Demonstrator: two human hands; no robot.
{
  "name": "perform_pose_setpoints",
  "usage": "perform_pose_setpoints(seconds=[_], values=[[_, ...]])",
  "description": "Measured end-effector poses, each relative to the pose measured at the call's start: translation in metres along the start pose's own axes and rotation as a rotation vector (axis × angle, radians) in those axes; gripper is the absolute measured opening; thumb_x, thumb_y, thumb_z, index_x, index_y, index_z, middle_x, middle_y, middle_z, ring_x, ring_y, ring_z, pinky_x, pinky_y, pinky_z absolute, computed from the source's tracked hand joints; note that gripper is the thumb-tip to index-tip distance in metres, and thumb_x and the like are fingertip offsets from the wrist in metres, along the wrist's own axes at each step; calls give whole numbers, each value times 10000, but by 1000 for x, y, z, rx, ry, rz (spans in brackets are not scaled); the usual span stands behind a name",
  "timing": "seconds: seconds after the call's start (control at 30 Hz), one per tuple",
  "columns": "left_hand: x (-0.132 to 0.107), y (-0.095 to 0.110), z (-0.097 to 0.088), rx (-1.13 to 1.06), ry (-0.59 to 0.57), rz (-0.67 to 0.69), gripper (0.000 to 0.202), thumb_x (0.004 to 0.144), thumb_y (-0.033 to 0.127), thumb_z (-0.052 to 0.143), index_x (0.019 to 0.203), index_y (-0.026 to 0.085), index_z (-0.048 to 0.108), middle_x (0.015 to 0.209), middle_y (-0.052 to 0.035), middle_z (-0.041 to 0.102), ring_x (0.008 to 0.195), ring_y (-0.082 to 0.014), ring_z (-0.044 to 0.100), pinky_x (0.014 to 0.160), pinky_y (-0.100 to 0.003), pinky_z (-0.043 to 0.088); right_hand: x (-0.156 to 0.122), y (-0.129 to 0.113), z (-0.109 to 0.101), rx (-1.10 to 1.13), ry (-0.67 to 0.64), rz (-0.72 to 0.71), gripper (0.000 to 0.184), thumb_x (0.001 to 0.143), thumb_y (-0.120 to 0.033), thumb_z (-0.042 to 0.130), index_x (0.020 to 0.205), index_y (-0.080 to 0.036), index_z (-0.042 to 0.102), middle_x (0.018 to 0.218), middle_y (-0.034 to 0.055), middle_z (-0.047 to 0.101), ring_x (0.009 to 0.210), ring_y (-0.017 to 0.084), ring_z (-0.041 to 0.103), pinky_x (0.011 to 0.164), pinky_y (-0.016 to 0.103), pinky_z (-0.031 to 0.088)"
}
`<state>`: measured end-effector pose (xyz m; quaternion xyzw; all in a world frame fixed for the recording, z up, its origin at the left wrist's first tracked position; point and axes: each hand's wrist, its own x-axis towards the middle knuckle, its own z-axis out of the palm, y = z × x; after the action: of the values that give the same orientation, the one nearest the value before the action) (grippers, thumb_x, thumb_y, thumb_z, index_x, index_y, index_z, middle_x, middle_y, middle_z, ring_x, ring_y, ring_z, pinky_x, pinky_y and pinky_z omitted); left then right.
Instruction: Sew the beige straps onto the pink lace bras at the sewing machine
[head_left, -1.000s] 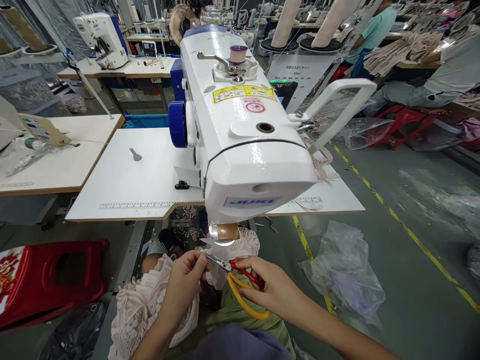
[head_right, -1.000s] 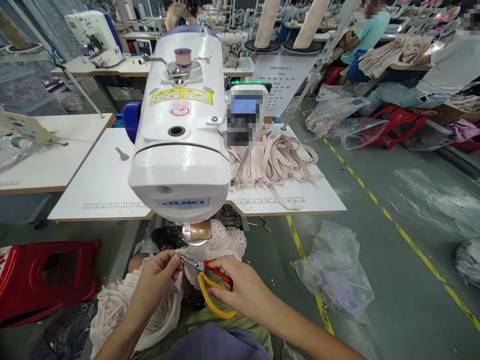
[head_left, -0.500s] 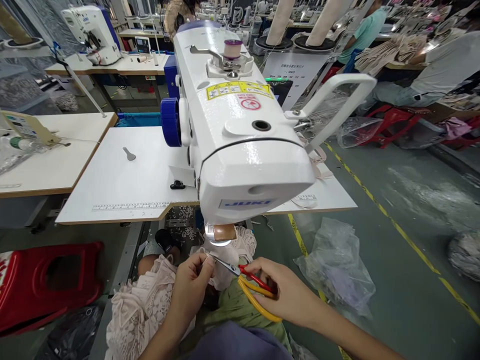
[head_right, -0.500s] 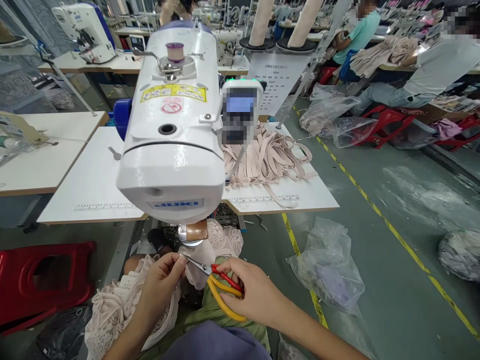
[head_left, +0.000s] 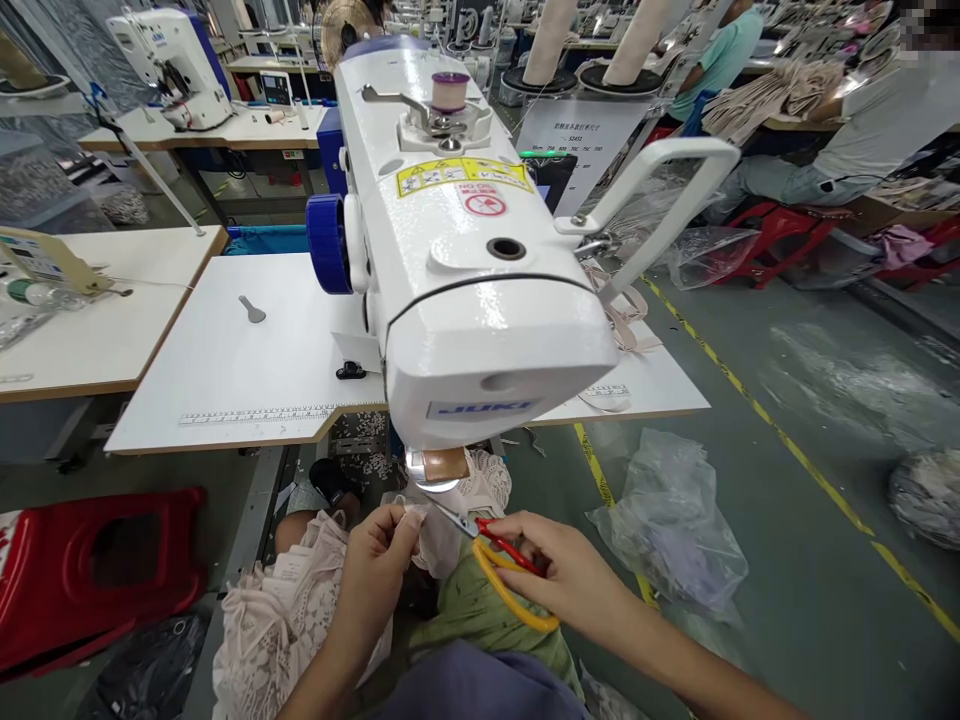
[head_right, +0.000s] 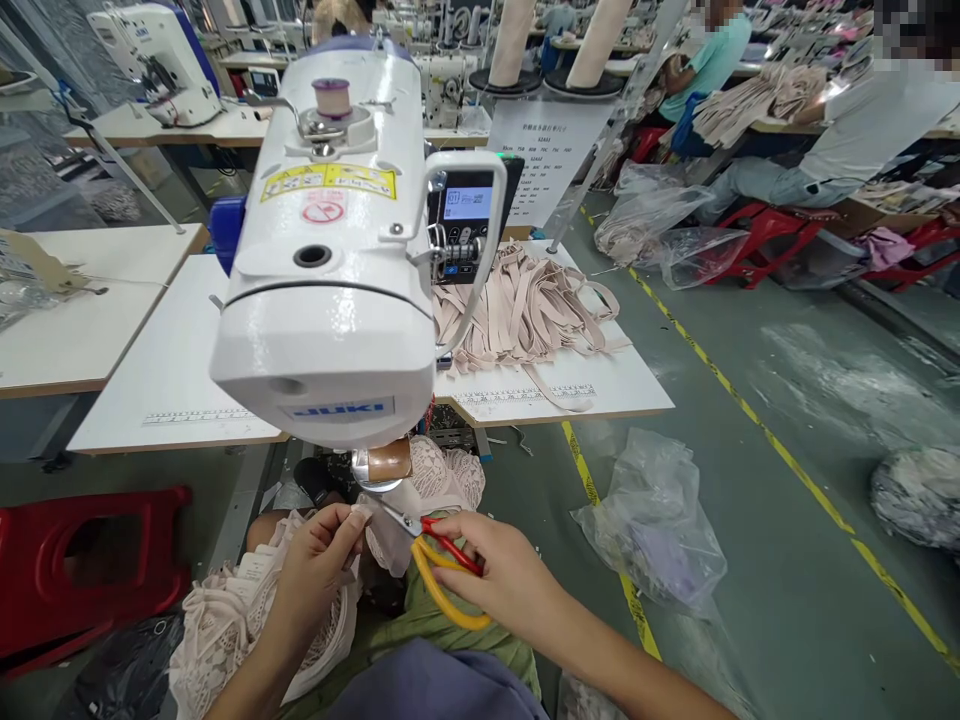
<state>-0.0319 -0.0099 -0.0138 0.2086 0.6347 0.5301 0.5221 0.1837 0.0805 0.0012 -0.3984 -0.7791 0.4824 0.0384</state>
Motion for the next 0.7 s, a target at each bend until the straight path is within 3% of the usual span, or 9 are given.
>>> perform_pose_setpoints(seconds=[0.07,0.17,0.3,0.37,0.43,0.47,0.53,0.63,0.7], values=[[-1,-2,-1,-71,-4,-24,408,797,521,669,642,180,508,534,71,400,481,-55,264,434,-179,205,-2,8,-10,-51,33,26,278,833,-331,610,1097,-257,656,852,19,690,649,163,611,563,249,454],[-1,-5,-2,-174,-10,-46,398,796,528,665,676,184,506,527,81,377,478,-51,252,441,-178,197,10,28,-42,-218,112,29,267,852,-369,594,1086,-258,657,798,22,690,651,188,628,586,280,483],[-1,-2,0,-231,-31,-65,399,790,527,671,680,181,506,546,75,410,470,-43,287,442,-175,210,42,49,-94,-542,446,-58,359,915,-400,525,1193,-193,619,1062,138,694,927,297,657,788,410,521],[-3,4,2,-226,-54,-77,398,815,529,644,683,173,524,550,64,444,465,-43,321,442,-175,228,50,43,-100,-656,629,-170,375,929,-396,509,1198,-154,607,1147,188,657,1046,340,616,887,481,490],[-5,11,5,-173,-126,-103,389,860,523,574,702,168,541,552,52,482,455,-44,356,453,-175,266,48,25,-83,-648,659,-349,356,933,-401,526,1180,-158,604,1113,175,666,1047,314,614,905,460,491],[-6,16,7,-129,-185,-123,378,872,513,542,718,168,547,558,45,508,441,-44,364,453,-178,278,45,14,-68,-605,566,-456,325,933,-389,543,1173,-179,605,1081,143,681,1012,274,628,878,406,509],[-5,25,9,-3,-332,-172,340,863,487,521,751,169,561,576,27,567,394,-47,368,426,-190,271,40,-6,-31,-544,234,-694,300,937,-378,544,1178,-214,615,1155,109,673,1029,235,626,865,339,511],[-1,35,5,175,-451,-203,324,848,456,543,694,172,569,529,12,583,342,-68,353,389,-214,242,44,-14,4,-463,26,-701,280,1005,-285,391,1082,-237,656,998,50,717,868,174,643,730,257,492],[0,32,-3,275,-313,-75,319,852,447,568,681,179,583,600,-9,623,444,-103,468,470,-232,358,53,-4,4,-393,90,-623,310,1010,-285,365,1018,-219,668,881,49,712,773,171,627,664,260,463]])
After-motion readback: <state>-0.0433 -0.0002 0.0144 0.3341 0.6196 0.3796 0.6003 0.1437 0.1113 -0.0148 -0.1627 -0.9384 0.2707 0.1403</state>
